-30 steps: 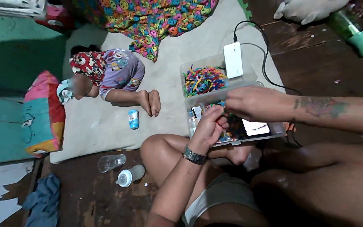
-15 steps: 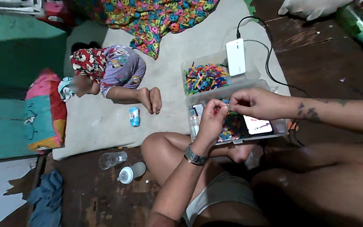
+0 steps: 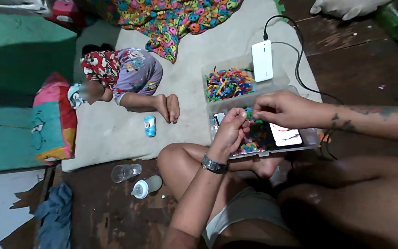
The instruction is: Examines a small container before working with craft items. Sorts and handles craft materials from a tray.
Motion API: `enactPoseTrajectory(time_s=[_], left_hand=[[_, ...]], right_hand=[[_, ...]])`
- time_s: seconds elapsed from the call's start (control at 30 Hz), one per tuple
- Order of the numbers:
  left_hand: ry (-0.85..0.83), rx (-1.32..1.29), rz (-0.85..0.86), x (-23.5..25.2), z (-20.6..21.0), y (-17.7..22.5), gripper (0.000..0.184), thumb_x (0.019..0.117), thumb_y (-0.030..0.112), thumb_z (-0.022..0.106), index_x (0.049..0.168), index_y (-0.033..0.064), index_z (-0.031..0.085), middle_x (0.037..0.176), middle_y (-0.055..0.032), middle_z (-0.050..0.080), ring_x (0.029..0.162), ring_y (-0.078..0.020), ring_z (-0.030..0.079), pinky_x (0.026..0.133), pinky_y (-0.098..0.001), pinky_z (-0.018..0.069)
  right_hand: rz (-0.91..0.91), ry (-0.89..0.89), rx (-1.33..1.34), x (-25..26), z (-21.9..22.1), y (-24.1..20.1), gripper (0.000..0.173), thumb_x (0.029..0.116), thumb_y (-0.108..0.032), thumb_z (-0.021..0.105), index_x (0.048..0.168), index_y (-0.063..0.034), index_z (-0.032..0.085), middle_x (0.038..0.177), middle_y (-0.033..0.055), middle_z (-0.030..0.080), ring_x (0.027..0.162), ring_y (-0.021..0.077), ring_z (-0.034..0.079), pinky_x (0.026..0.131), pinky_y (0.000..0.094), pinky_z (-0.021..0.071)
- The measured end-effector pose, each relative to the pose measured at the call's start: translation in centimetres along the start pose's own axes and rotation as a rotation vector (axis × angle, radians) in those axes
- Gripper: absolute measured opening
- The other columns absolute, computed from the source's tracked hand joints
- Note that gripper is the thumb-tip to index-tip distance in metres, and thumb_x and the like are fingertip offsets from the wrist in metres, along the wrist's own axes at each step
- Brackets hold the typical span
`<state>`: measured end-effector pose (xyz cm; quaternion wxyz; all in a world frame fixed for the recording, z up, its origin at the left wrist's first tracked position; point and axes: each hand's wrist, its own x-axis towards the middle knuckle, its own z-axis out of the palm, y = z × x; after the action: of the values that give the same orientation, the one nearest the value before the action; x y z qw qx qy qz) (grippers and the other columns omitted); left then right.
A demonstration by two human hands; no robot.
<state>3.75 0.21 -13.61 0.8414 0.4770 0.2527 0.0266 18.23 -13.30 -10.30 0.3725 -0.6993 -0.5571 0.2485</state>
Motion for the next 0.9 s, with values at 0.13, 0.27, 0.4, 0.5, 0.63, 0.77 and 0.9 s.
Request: enactPoseTrajectory(time_s=[0.13, 0.27, 0.4, 0.5, 0.63, 0.77, 0.9], left_hand=[[0.099, 0.455, 0.226, -0.1, 0.1, -0.3, 0.008, 0.1068, 0.010, 0.046, 0.109, 0.0097, 0.053, 0.086, 0.0005, 0.056, 0.065, -0.0052, 0.053, 0.061, -0.0223, 0.0474], [0.093, 0.655, 0.361, -0.5, 0.2, -0.2, 0.009, 0.1046, 0.009, 0.050, 0.110, 0.0064, 0.057, 0.099, -0.0038, 0.059, 0.077, -0.0089, 0.059, 0.068, -0.0277, 0.0522], [0.043, 0.575, 0.348, -0.6, 0.6, -0.2, 0.008, 0.1041, 0.009, 0.050, 0.108, 0.0078, 0.057, 0.096, -0.0017, 0.058, 0.076, -0.0070, 0.056, 0.067, -0.0250, 0.0494], [-0.007, 0.268, 0.172, -0.5, 0.9, 0.2, 0.011, 0.1053, 0.007, 0.045, 0.103, 0.0139, 0.053, 0.081, 0.0037, 0.054, 0.064, -0.0034, 0.050, 0.061, -0.0205, 0.0455], [-0.086, 0.120, 0.028, -0.4, 0.8, 0.5, 0.017, 0.1045, 0.003, 0.039, 0.103, 0.0145, 0.052, 0.074, 0.0047, 0.050, 0.060, -0.0034, 0.046, 0.059, -0.0194, 0.0424], [-0.166, 0.254, 0.130, -0.4, -0.1, 0.6, 0.013, 0.1031, 0.004, 0.045, 0.106, 0.0140, 0.052, 0.078, 0.0045, 0.054, 0.064, -0.0030, 0.051, 0.062, -0.0205, 0.0460], [-0.209, 0.533, 0.202, -0.8, -0.4, 1.1, 0.017, 0.1001, 0.003, 0.054, 0.116, 0.0085, 0.051, 0.089, 0.0003, 0.057, 0.073, -0.0046, 0.057, 0.068, -0.0232, 0.0509]], right_hand=[[0.345, -0.123, 0.239, 0.4, -0.5, -0.5, 0.025, 0.1089, -0.019, 0.050, 0.095, -0.0055, 0.065, 0.081, 0.0047, 0.063, 0.071, 0.0125, 0.060, 0.068, 0.0324, 0.0505], [0.534, -0.182, 0.398, 0.5, -0.8, -1.3, 0.028, 0.1098, -0.023, 0.048, 0.094, -0.0048, 0.062, 0.080, 0.0052, 0.060, 0.068, 0.0116, 0.057, 0.064, 0.0285, 0.0475], [0.354, -0.111, 0.358, 0.1, -0.7, -0.8, 0.018, 0.1050, -0.013, 0.057, 0.091, -0.0052, 0.065, 0.075, 0.0022, 0.060, 0.066, 0.0078, 0.056, 0.062, 0.0246, 0.0462], [-0.126, 0.023, 0.024, -0.1, 0.1, 0.7, 0.011, 0.0962, -0.006, 0.063, 0.086, -0.0028, 0.068, 0.078, 0.0034, 0.062, 0.070, 0.0096, 0.058, 0.064, 0.0259, 0.0506], [-0.530, -0.008, -0.420, 0.3, -0.6, 0.5, 0.006, 0.0851, -0.010, 0.066, 0.084, -0.0048, 0.067, 0.079, 0.0065, 0.058, 0.073, 0.0218, 0.062, 0.062, 0.0374, 0.0537], [-0.202, 0.035, -0.106, 0.1, -0.1, 0.4, 0.014, 0.0930, -0.012, 0.061, 0.081, -0.0073, 0.067, 0.078, 0.0016, 0.061, 0.070, 0.0106, 0.059, 0.062, 0.0292, 0.0510], [0.029, 0.011, 0.148, 0.1, -0.3, -0.2, 0.017, 0.0958, -0.005, 0.062, 0.079, -0.0049, 0.065, 0.076, 0.0019, 0.059, 0.069, 0.0067, 0.054, 0.063, 0.0251, 0.0449]])
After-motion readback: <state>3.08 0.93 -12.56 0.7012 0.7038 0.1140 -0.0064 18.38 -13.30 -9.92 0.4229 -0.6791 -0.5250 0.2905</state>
